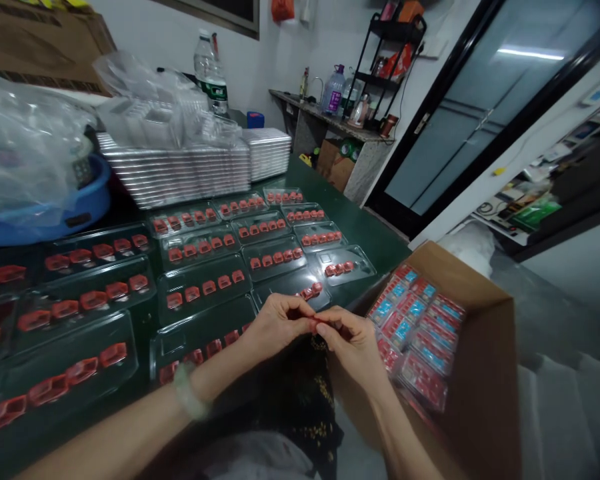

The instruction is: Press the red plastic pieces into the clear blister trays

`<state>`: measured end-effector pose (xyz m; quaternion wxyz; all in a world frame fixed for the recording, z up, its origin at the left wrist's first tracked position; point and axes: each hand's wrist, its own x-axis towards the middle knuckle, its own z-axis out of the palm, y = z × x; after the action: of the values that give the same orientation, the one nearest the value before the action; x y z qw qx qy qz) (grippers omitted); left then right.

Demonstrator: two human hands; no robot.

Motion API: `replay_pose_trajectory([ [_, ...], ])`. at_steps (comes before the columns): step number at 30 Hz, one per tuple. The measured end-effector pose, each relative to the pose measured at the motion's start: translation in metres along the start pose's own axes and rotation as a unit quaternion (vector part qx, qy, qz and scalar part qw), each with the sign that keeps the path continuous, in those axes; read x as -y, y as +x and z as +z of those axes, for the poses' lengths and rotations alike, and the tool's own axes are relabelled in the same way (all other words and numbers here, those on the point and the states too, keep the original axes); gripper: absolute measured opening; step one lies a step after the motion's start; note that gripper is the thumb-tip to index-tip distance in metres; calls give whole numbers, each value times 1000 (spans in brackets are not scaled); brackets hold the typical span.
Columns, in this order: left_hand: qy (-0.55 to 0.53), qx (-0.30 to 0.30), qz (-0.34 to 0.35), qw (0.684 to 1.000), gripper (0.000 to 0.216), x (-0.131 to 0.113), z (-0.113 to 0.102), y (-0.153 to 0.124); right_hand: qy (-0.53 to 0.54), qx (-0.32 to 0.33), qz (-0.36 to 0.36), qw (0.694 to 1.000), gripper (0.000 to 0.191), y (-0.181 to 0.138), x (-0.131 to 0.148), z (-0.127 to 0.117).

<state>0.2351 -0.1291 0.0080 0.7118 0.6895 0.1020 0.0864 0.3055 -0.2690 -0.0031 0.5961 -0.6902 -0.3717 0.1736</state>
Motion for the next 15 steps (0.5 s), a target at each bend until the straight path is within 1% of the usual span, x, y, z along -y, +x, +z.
replay_pose_trajectory([
  [3, 3, 36, -64, 997, 17, 0, 1, 5, -4, -11, 13, 1000, 12, 0, 0, -2],
  [4, -3, 52, -79, 996, 20, -1, 2, 7, -12, -16, 14, 1000, 13, 2, -1, -6],
  [6, -22, 72, -87, 993, 26, -3, 4, 11, -43, -34, 12, 998, 15, 10, -6, -20],
  [7, -28, 70, -86, 993, 28, -4, 4, 13, -69, -54, 12, 996, 17, 16, -12, -30],
  [9, -23, 54, -85, 995, 29, -7, 4, 14, -140, -116, 12, 983, 23, 35, -27, -55],
  [11, -6, 34, -92, 995, 26, -9, 1, 14, -228, -189, 5, 955, 30, 59, -46, -81],
  [13, 13, 16, -104, 994, 23, -11, -5, 11, -259, -198, 4, 945, 32, 82, -65, -101],
  [15, 28, 2, -114, 993, 23, -13, -11, 8, -280, -187, 5, 942, 33, 101, -82, -112],
])
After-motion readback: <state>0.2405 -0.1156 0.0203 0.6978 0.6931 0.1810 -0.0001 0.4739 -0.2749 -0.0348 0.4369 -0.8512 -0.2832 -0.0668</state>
